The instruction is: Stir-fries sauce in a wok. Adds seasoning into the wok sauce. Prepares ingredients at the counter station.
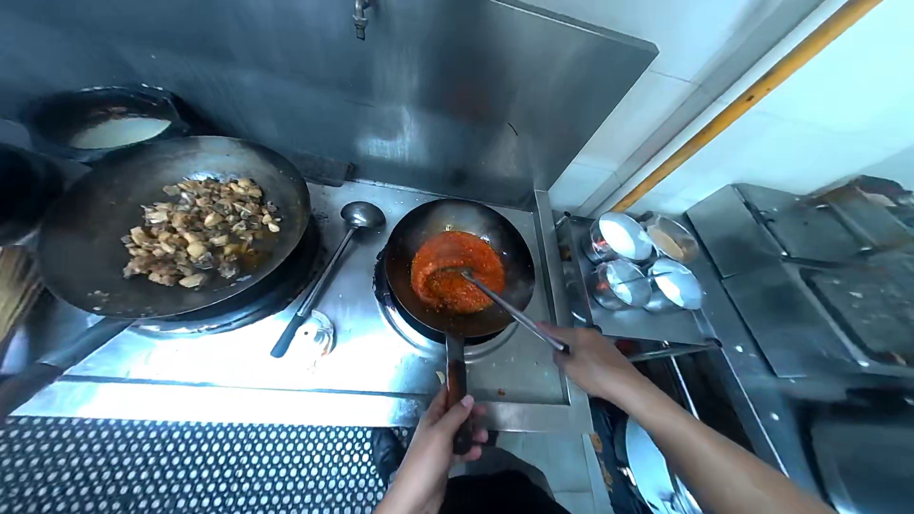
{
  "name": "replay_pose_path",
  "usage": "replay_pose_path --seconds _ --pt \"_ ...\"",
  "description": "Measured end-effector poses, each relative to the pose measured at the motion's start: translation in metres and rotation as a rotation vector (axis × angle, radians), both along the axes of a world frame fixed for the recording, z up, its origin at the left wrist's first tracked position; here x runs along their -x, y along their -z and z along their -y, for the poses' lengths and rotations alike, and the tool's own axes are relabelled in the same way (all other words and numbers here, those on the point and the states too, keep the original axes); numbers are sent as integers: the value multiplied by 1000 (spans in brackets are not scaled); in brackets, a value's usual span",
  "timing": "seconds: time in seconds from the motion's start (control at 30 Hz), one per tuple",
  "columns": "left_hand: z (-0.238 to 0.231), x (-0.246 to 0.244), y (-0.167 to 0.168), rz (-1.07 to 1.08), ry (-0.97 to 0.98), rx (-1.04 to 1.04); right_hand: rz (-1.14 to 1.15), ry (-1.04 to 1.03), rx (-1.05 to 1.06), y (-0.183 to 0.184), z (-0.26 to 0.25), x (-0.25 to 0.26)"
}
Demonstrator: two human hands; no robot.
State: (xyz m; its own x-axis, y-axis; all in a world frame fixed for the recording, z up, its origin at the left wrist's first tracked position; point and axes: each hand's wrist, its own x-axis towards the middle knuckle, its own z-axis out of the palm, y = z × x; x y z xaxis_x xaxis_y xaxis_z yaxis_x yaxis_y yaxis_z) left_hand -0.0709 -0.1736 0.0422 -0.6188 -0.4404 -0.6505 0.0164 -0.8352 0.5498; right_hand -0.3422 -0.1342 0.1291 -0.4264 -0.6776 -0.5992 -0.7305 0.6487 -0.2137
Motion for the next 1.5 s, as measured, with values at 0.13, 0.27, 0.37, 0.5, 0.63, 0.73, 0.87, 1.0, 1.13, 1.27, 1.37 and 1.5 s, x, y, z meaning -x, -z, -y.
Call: replay_pose_path --seconds 0.13,0.27,0.37,0.5,0.63,0.73,0.87,1.0,1.13,1.27,1.37,1.5 --pt "-17 -5 -5 69 -85 75 411 327 272 -1 -13 54" --pt "-43 5 -13 141 -228 130 599 536 289 8 -13 111" --pt "-56 20 -17 204 -370 158 790 715 181 41 -3 126" --pt "-60 33 -19 249 -509 162 1218 779 24 73 -11 124" --pt "-60 38 -25 292 -512 165 1017 355 48 43 -25 140" --pt "-58 37 -26 325 -495 158 538 -91 89 -1 -33 153" --pt "-44 34 -30 358 -464 92 128 -334 -27 -24 -40 126" --pt "-25 23 -24 251 -280 -64 56 -312 -26 7 -19 79" --pt "3 7 -18 165 10 -104 248 -12 191 21 -12 82" --pt "20 -6 -11 142 94 -71 401 407 325 0 -40 84" --pt "32 -20 -11 152 113 -68 642 759 311 12 -50 61" --pt "47 -28 -9 138 250 -41 1116 1186 253 42 -51 3"
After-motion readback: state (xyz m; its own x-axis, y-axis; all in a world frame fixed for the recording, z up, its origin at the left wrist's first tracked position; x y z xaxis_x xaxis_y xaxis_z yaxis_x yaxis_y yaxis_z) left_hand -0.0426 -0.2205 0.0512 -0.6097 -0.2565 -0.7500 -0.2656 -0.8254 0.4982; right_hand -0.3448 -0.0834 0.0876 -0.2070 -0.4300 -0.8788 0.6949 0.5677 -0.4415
